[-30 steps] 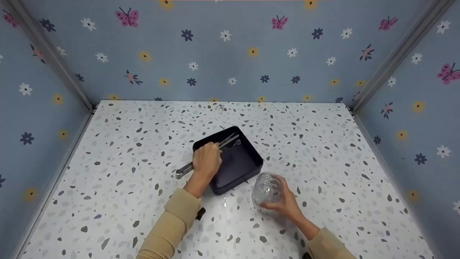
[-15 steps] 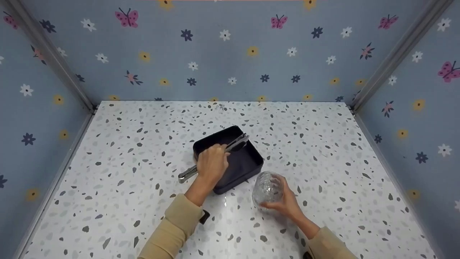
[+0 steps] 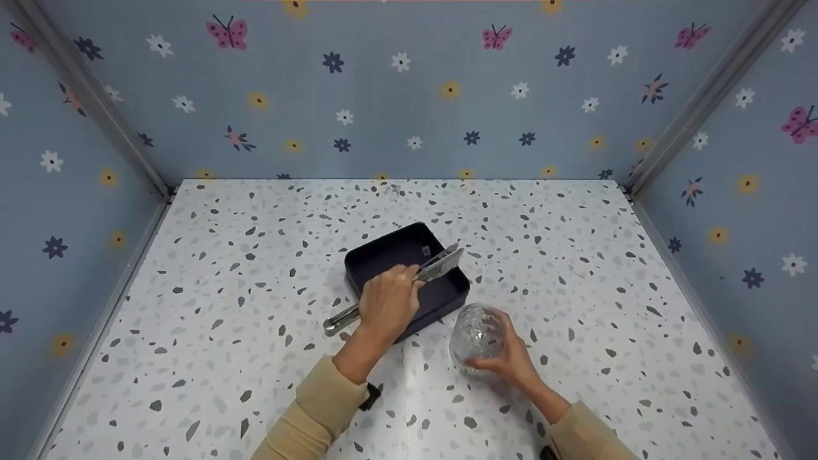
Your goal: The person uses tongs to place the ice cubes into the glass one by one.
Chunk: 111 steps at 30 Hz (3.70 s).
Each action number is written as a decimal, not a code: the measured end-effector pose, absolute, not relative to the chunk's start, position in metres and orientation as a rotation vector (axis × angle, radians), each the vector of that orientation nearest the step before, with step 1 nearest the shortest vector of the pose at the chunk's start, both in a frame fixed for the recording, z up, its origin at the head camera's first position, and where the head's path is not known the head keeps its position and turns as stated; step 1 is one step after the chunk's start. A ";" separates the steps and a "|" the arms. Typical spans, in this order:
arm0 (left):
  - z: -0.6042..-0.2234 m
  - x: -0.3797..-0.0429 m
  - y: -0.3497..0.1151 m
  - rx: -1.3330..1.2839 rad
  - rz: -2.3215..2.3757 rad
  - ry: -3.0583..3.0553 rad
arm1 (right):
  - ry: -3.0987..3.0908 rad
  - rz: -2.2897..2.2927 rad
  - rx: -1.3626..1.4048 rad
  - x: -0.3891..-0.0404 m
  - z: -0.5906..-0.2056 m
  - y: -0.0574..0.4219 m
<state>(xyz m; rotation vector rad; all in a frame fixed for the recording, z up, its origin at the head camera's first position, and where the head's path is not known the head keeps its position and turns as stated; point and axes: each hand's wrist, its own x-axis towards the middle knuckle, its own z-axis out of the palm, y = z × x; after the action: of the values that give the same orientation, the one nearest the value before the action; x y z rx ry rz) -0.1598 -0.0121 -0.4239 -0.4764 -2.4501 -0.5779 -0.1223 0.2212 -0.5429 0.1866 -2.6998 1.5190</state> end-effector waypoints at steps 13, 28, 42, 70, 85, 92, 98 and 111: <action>-0.414 -0.138 -0.004 -0.548 -0.602 -2.453 | -2.708 1.536 0.181 -0.122 -0.543 0.221; -0.413 -0.123 0.005 -0.648 -0.544 -2.437 | -2.681 1.523 0.213 -0.123 -0.545 0.222; -0.414 -0.115 0.010 -0.686 -0.514 -2.461 | -2.673 1.551 0.207 -0.123 -0.544 0.222; -0.423 -0.125 0.002 -0.617 -0.593 -2.483 | -2.646 1.556 0.288 -0.117 -0.527 0.217; -0.431 -0.144 -0.007 -0.541 -0.563 -2.514 | -2.671 1.443 0.256 -0.123 -0.547 0.223; -0.435 -0.154 -0.011 -0.504 -0.535 -2.538 | -2.688 1.488 0.179 -0.122 -0.545 0.222; -0.438 -0.161 -0.013 -0.476 -0.496 -2.559 | -2.721 1.502 0.135 -0.123 -0.544 0.222; -0.446 -0.181 -0.016 -0.381 -0.489 -2.667 | -2.727 1.513 0.130 -0.123 -0.543 0.222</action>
<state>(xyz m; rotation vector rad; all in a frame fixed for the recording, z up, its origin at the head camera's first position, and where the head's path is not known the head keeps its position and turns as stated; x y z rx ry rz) -0.1808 -0.0161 -0.4462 -0.3807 -2.6665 -0.4893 -0.1234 0.2224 -0.5429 0.1297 -2.7275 1.5129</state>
